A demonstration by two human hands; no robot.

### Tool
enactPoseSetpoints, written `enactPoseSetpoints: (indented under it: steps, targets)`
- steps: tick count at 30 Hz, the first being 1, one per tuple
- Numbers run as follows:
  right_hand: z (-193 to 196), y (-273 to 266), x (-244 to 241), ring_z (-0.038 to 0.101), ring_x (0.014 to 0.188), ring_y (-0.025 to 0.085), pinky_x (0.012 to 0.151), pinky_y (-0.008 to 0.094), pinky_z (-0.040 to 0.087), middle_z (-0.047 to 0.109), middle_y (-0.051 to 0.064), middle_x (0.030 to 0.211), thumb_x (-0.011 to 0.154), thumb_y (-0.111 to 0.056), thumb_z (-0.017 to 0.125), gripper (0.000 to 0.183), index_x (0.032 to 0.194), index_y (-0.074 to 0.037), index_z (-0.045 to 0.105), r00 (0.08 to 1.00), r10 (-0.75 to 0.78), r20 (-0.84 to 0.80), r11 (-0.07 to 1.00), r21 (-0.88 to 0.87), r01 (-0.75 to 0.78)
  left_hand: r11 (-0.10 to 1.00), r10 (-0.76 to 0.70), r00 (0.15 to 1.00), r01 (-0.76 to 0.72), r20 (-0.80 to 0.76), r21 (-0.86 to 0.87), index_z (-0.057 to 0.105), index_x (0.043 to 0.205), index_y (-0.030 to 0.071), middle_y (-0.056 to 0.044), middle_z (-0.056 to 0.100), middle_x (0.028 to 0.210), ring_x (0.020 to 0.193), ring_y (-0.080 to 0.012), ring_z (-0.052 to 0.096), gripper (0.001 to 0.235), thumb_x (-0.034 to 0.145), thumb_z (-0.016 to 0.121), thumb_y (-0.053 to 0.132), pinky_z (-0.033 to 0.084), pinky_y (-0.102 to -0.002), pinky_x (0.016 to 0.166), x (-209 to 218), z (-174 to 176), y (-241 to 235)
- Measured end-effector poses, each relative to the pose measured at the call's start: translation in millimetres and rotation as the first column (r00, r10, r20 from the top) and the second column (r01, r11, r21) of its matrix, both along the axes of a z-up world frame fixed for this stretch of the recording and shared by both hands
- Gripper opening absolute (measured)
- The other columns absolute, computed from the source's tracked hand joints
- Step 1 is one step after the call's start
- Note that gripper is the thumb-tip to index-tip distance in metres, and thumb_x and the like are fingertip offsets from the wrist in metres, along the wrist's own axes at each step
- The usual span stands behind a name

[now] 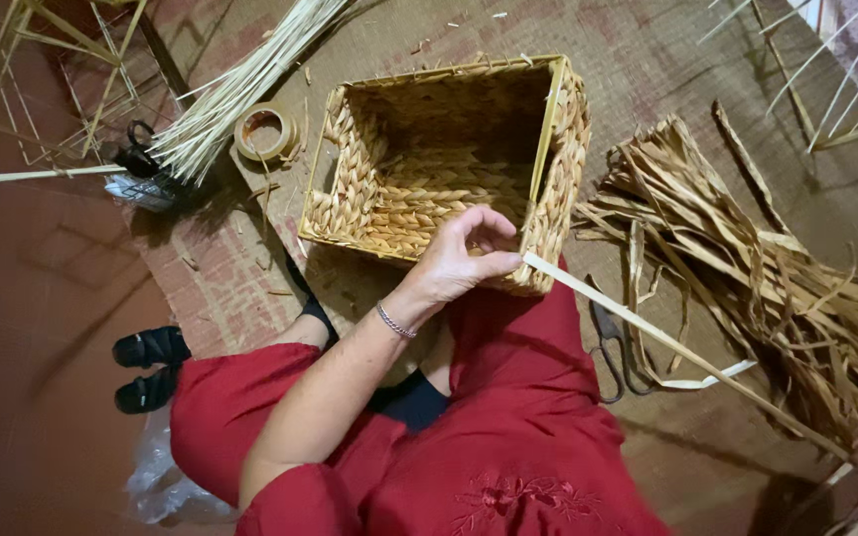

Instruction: The person weaves a rectangular basket using dried palm leaves, interlacing strips through the existing structure to build up the sides. They repeatedly insert and pull the leaves through the weave, adjusting tension and alignment.

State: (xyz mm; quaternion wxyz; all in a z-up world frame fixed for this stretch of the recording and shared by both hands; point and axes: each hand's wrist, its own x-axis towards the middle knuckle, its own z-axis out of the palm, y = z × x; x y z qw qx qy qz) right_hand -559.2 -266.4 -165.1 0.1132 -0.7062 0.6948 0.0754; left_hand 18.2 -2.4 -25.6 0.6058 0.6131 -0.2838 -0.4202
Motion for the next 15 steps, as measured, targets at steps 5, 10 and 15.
enactPoseSetpoints:
  steps: [5,10,15]
  targets:
    - [0,-6,50,0.069,0.084,0.025,0.080,0.036,0.057,0.071,0.016,0.093,0.083,-0.047,0.087,0.053,0.106,-0.003,0.069,0.783,0.442,-0.438,0.774,-0.255,-0.579,0.998,0.060,0.923,-0.053,0.379,-0.028,0.076,0.092,0.003,-0.003,0.074,0.091,0.089,-0.0124,0.067,0.014,0.086,0.078,0.016,0.052,-0.028,0.085,-9,19,7]
    - [56,34,227,0.065,0.111,0.025,0.095,0.039,0.052,0.070,0.015,0.121,0.103,-0.022,0.061,0.026,0.121,-0.008,0.072,0.669,0.435,0.602,0.865,-0.074,-0.496,0.988,0.151,0.772,-0.128,0.617,-0.082,0.072,0.088,0.001,-0.008,0.071,0.086,0.085,-0.0198,0.066,0.011,0.092,0.069,0.012,0.052,-0.034,0.081,-26,28,6]
    - [115,86,359,0.066,0.103,0.020,0.093,0.036,0.052,0.073,0.009,0.110,0.099,-0.014,0.061,0.027,0.122,-0.007,0.071,0.064,0.590,0.805,0.539,-0.333,-0.774,0.970,0.187,0.764,-0.243,0.618,0.007,0.064,0.107,0.003,-0.007,0.066,0.077,0.072,-0.0197,0.065,0.027,0.087,0.076,0.017,0.054,-0.034,0.071,-36,42,0]
